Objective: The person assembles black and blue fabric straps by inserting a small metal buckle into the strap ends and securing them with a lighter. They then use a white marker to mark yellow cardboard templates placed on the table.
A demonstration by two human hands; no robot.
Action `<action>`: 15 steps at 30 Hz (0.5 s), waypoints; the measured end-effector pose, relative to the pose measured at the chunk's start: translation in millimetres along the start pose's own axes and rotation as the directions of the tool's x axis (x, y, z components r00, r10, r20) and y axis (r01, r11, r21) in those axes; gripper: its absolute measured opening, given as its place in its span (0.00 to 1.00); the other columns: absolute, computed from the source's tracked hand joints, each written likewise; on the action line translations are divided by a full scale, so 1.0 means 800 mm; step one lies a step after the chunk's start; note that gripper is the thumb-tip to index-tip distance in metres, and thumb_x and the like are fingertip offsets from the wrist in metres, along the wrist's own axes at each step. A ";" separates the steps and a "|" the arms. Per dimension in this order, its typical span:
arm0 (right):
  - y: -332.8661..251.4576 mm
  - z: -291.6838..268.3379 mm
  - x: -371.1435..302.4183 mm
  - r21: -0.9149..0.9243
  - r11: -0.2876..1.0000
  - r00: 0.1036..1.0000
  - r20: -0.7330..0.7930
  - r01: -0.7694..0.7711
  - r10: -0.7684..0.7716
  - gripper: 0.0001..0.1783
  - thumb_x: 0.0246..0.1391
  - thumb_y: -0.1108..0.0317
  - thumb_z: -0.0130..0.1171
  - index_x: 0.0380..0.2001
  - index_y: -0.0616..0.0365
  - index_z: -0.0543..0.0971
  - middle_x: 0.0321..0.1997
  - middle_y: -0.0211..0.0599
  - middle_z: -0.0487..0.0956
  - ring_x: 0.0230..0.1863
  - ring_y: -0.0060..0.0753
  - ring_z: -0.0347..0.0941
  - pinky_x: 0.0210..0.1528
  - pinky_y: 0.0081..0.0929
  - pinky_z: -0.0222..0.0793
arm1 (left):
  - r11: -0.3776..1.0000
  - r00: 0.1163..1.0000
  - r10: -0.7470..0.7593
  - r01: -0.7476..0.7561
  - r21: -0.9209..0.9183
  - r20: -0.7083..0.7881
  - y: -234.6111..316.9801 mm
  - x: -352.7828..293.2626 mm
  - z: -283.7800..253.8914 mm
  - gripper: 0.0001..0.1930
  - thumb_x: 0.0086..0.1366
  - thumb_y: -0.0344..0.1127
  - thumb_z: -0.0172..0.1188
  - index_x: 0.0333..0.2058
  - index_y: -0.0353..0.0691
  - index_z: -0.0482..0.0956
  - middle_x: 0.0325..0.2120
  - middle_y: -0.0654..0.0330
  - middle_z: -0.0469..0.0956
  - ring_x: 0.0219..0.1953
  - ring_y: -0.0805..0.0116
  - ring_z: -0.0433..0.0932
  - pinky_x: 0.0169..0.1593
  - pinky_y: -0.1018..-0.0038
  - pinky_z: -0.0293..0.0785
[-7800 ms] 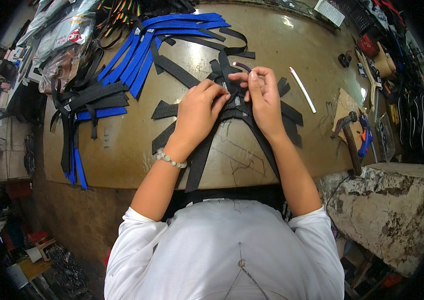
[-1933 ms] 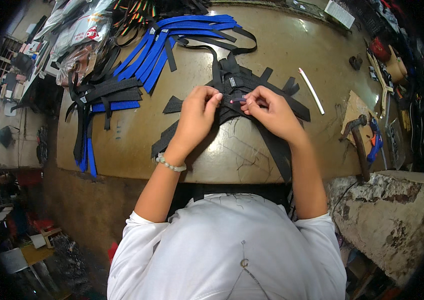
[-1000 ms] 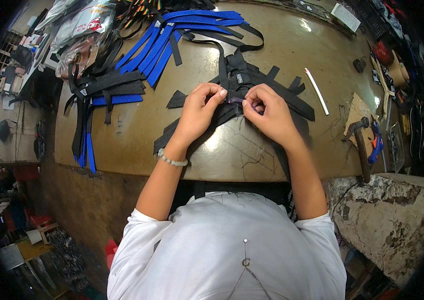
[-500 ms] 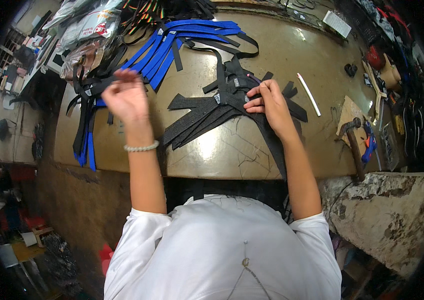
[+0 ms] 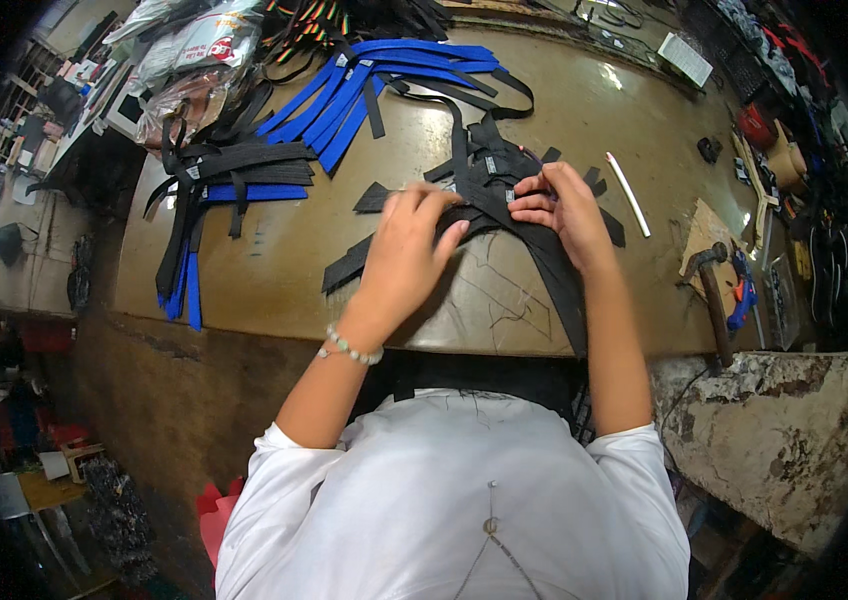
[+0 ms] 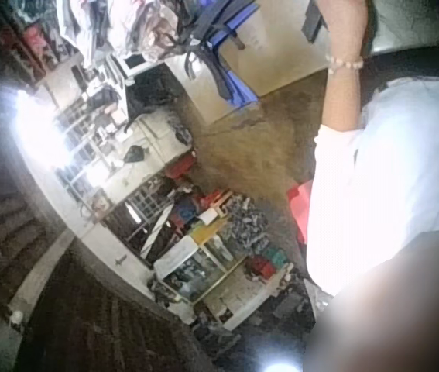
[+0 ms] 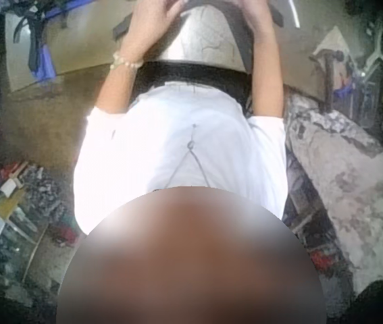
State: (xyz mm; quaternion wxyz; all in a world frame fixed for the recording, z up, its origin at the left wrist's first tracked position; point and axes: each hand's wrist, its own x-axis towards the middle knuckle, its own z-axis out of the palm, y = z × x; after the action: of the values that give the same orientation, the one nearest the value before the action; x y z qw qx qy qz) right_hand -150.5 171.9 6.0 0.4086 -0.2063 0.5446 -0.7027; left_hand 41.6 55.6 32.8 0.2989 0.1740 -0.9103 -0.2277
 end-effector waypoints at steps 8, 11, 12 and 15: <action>-0.010 -0.021 -0.001 0.191 0.977 0.987 -0.146 0.096 -0.068 0.12 0.65 0.62 0.46 0.35 0.60 0.68 0.35 0.46 0.78 0.33 0.37 0.79 0.36 0.31 0.81 | 0.986 0.958 -0.154 0.164 -0.021 0.240 -0.036 0.023 -0.003 0.19 0.54 0.34 0.67 0.44 0.35 0.78 0.38 0.48 0.76 0.45 0.50 0.74 0.50 0.62 0.70; -0.011 -0.030 0.003 0.247 0.965 0.993 -0.094 0.093 -0.071 0.10 0.65 0.63 0.47 0.34 0.59 0.69 0.34 0.45 0.78 0.31 0.36 0.79 0.35 0.31 0.81 | 0.995 0.964 -0.094 0.100 -0.014 0.247 -0.035 0.024 -0.006 0.19 0.54 0.34 0.68 0.44 0.35 0.78 0.37 0.48 0.76 0.44 0.50 0.74 0.49 0.63 0.71; -0.009 -0.032 0.004 0.252 0.964 0.994 -0.092 0.086 -0.064 0.10 0.65 0.63 0.47 0.34 0.59 0.69 0.34 0.45 0.78 0.31 0.35 0.78 0.34 0.31 0.80 | 0.998 0.958 -0.062 0.061 0.013 0.279 -0.034 0.022 -0.005 0.19 0.54 0.34 0.68 0.44 0.35 0.78 0.36 0.49 0.76 0.44 0.49 0.74 0.49 0.63 0.71; -0.005 -0.040 0.006 0.261 0.956 0.989 -0.097 0.137 -0.116 0.11 0.64 0.62 0.47 0.34 0.59 0.69 0.34 0.44 0.78 0.31 0.34 0.78 0.34 0.32 0.80 | 0.999 0.984 -0.018 0.013 0.029 0.179 -0.033 0.018 -0.008 0.21 0.54 0.35 0.68 0.45 0.34 0.78 0.35 0.49 0.77 0.40 0.50 0.76 0.45 0.64 0.72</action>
State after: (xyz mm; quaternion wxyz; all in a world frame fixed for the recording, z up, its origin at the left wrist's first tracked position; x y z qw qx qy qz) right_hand -178.2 187.4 -1.1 0.3646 -0.1555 0.4469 -0.8020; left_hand 39.0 25.2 30.5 0.2116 0.1643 -0.9351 -0.2320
